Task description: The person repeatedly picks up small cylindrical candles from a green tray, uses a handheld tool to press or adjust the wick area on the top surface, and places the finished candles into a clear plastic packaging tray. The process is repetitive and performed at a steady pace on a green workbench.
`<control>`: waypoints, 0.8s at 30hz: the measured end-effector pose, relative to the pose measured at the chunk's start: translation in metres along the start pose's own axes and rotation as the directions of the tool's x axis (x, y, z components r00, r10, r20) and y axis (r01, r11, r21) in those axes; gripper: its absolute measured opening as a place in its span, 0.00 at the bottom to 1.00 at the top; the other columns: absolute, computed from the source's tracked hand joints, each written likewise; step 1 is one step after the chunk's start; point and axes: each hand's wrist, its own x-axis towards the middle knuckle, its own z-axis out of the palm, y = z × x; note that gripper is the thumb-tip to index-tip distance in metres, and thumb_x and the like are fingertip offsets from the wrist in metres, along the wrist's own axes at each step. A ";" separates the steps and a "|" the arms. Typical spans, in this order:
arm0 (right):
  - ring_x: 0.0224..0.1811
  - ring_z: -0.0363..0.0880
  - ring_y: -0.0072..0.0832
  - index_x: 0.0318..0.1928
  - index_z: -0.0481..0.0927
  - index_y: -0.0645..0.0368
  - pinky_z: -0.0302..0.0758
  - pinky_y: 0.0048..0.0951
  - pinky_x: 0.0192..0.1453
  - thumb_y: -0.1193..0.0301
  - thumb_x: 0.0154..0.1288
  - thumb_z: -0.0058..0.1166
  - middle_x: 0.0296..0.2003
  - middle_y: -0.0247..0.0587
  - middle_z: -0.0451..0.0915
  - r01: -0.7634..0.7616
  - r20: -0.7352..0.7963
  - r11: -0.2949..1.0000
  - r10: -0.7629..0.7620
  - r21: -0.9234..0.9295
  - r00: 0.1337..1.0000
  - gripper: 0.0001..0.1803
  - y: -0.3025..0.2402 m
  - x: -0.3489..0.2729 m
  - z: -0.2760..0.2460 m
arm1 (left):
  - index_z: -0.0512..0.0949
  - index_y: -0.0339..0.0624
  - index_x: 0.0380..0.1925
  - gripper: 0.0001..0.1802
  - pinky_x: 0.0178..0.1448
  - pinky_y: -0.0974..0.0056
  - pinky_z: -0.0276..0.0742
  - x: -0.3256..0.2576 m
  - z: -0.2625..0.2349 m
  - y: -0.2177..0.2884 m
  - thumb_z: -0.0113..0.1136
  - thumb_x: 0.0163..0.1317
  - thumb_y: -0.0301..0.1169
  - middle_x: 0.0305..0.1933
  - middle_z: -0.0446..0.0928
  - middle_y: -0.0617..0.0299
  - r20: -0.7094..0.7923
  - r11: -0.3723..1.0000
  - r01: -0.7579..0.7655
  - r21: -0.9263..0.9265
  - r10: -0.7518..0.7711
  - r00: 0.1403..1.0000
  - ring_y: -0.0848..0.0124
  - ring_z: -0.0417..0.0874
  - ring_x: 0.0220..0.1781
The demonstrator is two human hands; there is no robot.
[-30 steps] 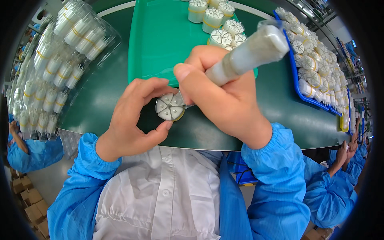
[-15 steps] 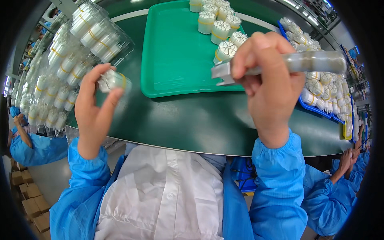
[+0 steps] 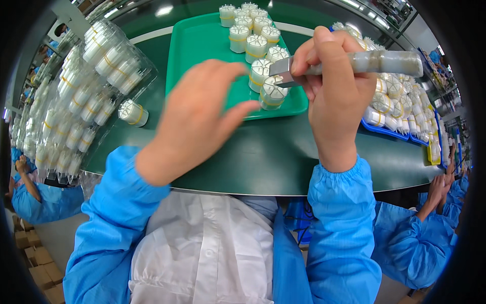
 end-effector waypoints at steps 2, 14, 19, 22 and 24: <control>0.18 0.65 0.16 0.28 0.71 0.59 0.56 0.19 0.19 0.68 0.71 0.51 0.22 0.40 0.77 -0.025 -0.013 1.000 0.025 0.010 1.000 0.13 0.003 0.001 -0.001 | 0.74 0.33 0.45 0.24 0.47 0.55 0.77 0.009 0.027 0.006 0.72 0.53 0.34 0.42 0.75 0.50 0.055 0.998 0.032 -0.049 -0.030 0.998 0.53 0.78 0.45; 0.15 0.60 0.13 0.27 0.71 0.58 0.53 0.18 0.18 0.65 0.72 0.51 0.21 0.38 0.76 -0.098 0.007 0.994 0.099 -0.039 0.995 0.15 -0.007 -0.015 0.012 | 0.75 0.38 0.48 0.25 0.42 0.60 0.77 -0.013 -0.005 0.001 0.69 0.47 0.26 0.42 0.74 0.54 -0.055 0.981 0.112 -0.156 -0.121 0.991 0.60 0.79 0.41; 0.18 0.67 0.15 0.27 0.72 0.58 0.59 0.19 0.20 0.65 0.72 0.52 0.20 0.37 0.77 -0.257 0.226 0.966 0.249 0.007 0.942 0.15 -0.005 -0.035 0.027 | 0.73 0.38 0.47 0.26 0.42 0.63 0.76 -0.068 -0.045 0.003 0.70 0.45 0.23 0.41 0.74 0.56 0.145 0.920 0.324 -0.220 -0.298 0.944 0.64 0.77 0.39; 0.22 0.73 0.17 0.26 0.73 0.59 0.69 0.22 0.25 0.69 0.72 0.55 0.21 0.35 0.78 -0.342 0.334 0.940 0.326 -0.012 0.885 0.15 0.000 -0.050 0.037 | 0.73 0.37 0.46 0.27 0.41 0.64 0.75 -0.090 -0.038 0.000 0.71 0.43 0.23 0.40 0.73 0.57 0.157 0.892 0.357 -0.277 -0.324 0.933 0.65 0.76 0.38; 0.22 0.73 0.17 0.25 0.73 0.59 0.68 0.22 0.26 0.70 0.72 0.55 0.21 0.34 0.78 -0.383 0.356 0.924 0.365 -0.023 0.860 0.15 0.003 -0.056 0.041 | 0.73 0.37 0.46 0.27 0.41 0.64 0.75 -0.093 -0.036 0.000 0.71 0.42 0.22 0.40 0.73 0.56 0.132 0.895 0.338 -0.293 -0.312 0.941 0.65 0.76 0.38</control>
